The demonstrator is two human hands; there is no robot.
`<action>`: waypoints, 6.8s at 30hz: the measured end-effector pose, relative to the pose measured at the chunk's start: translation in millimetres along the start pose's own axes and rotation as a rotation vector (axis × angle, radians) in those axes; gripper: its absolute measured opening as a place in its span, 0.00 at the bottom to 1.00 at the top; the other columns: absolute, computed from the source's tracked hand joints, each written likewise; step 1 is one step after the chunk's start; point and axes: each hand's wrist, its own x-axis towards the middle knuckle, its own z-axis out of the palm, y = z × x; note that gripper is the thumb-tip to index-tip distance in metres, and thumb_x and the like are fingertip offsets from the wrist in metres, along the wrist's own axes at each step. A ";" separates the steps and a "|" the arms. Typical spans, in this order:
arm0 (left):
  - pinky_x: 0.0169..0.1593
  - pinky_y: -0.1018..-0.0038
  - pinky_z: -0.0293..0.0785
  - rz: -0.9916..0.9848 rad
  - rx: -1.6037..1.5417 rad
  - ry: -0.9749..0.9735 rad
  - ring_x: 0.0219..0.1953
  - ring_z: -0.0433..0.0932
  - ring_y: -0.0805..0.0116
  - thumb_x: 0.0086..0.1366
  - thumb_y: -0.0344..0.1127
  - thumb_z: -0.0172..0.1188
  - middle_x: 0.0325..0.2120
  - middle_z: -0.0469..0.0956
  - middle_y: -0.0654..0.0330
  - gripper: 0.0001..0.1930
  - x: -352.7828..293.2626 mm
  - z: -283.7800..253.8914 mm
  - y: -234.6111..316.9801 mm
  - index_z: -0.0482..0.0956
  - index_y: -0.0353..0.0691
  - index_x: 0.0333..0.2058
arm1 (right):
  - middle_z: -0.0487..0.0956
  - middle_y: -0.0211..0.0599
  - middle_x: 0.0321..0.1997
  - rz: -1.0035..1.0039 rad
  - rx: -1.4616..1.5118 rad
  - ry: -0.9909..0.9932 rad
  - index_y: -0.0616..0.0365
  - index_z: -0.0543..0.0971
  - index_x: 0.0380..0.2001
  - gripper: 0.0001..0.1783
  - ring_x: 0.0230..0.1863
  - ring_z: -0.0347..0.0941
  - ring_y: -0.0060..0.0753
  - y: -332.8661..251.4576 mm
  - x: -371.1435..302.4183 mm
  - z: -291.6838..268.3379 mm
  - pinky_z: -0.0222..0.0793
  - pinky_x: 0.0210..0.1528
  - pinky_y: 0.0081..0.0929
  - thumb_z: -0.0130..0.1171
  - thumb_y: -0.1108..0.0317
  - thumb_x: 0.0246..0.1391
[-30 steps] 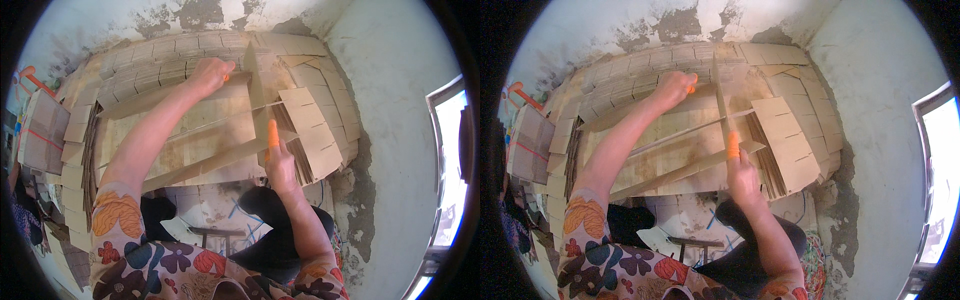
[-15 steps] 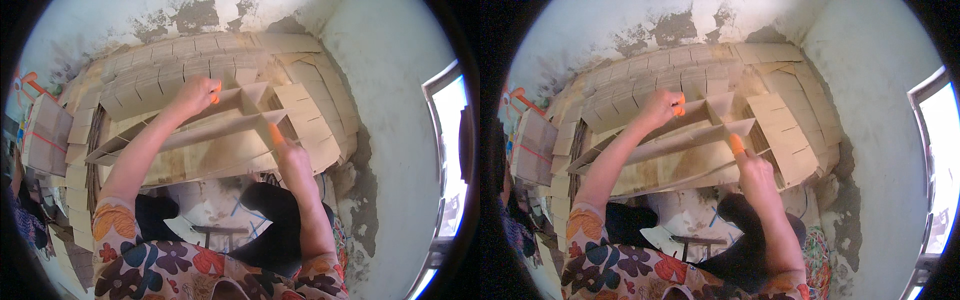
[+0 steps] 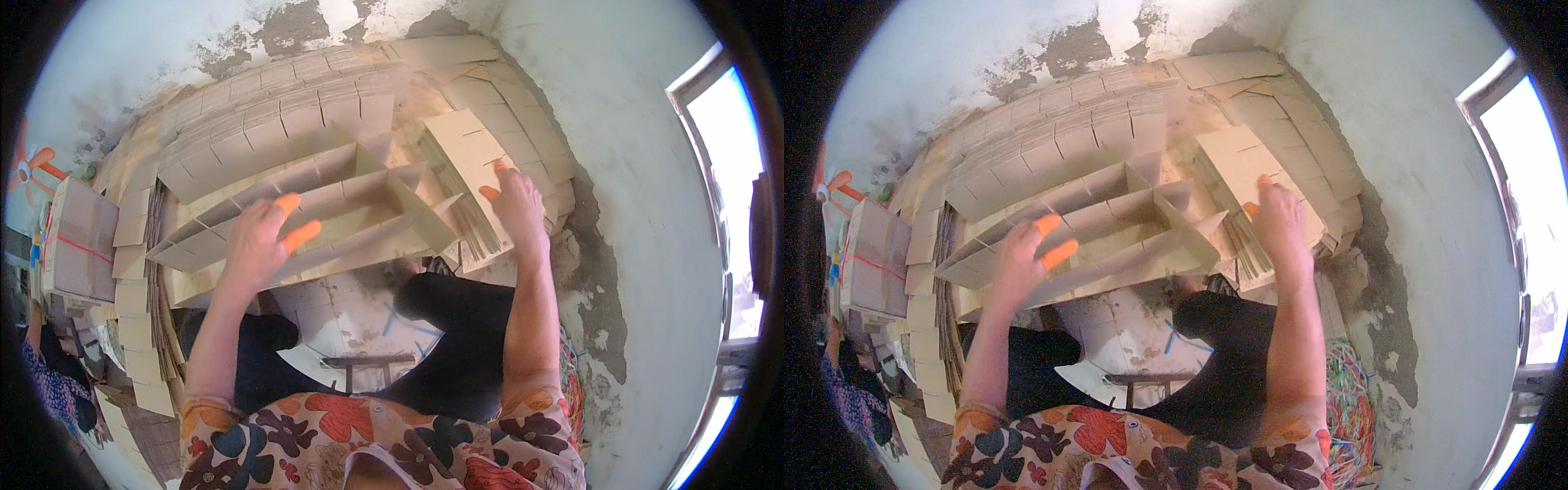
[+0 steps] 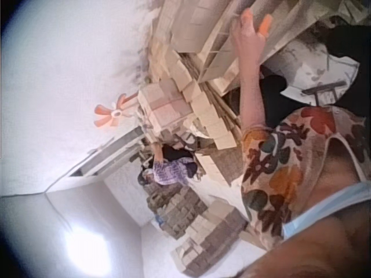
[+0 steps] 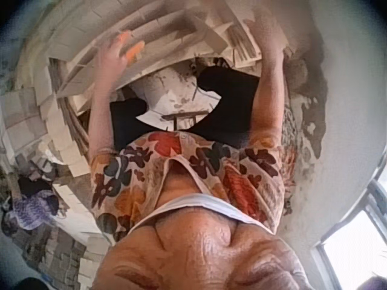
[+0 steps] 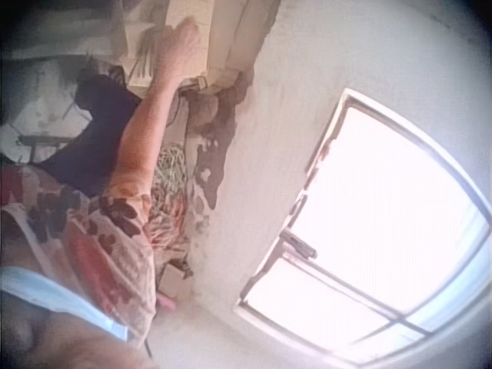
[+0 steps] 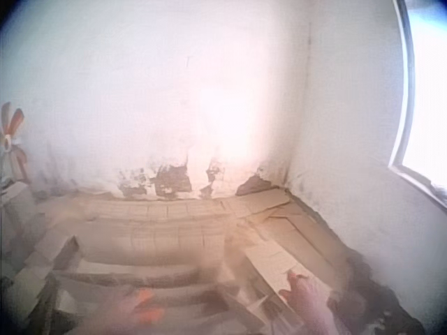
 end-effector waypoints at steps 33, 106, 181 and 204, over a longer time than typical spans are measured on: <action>0.42 0.63 0.72 -0.034 0.085 0.099 0.37 0.76 0.55 0.53 0.36 0.67 0.34 0.80 0.51 0.18 -74.3 14.7 -7.2 0.77 0.32 0.40 | 0.78 0.49 0.33 -0.161 -0.445 0.148 0.64 0.74 0.37 0.10 0.36 0.78 0.49 36.9 2.5 64.7 0.75 0.36 0.42 0.53 0.75 0.49; 0.32 0.60 0.71 -0.032 -0.019 0.155 0.26 0.74 0.54 0.52 0.37 0.69 0.24 0.76 0.52 0.12 19.8 38.4 -74.3 0.79 0.39 0.33 | 0.83 0.38 0.40 -0.340 0.550 -0.174 0.60 0.74 0.54 0.26 0.37 0.73 0.12 -105.3 6.2 -10.5 0.71 0.41 0.18 0.61 0.80 0.49; 0.32 0.63 0.71 0.031 -0.018 0.217 0.27 0.72 0.54 0.51 0.27 0.62 0.20 0.73 0.54 0.07 -92.7 55.9 -31.8 0.75 0.38 0.30 | 0.80 0.42 0.48 -0.421 0.465 -0.325 0.62 0.67 0.60 0.37 0.45 0.75 0.20 -173.1 -25.3 -14.8 0.69 0.48 0.19 0.51 0.88 0.41; 0.30 0.61 0.71 0.015 -0.044 0.225 0.27 0.73 0.55 0.50 0.25 0.60 0.20 0.74 0.55 0.06 -82.6 66.4 -33.0 0.74 0.40 0.28 | 0.77 0.59 0.33 -0.721 0.006 -0.406 0.70 0.59 0.60 0.35 0.38 0.75 0.59 -207.0 -20.0 40.5 0.72 0.40 0.46 0.51 0.80 0.45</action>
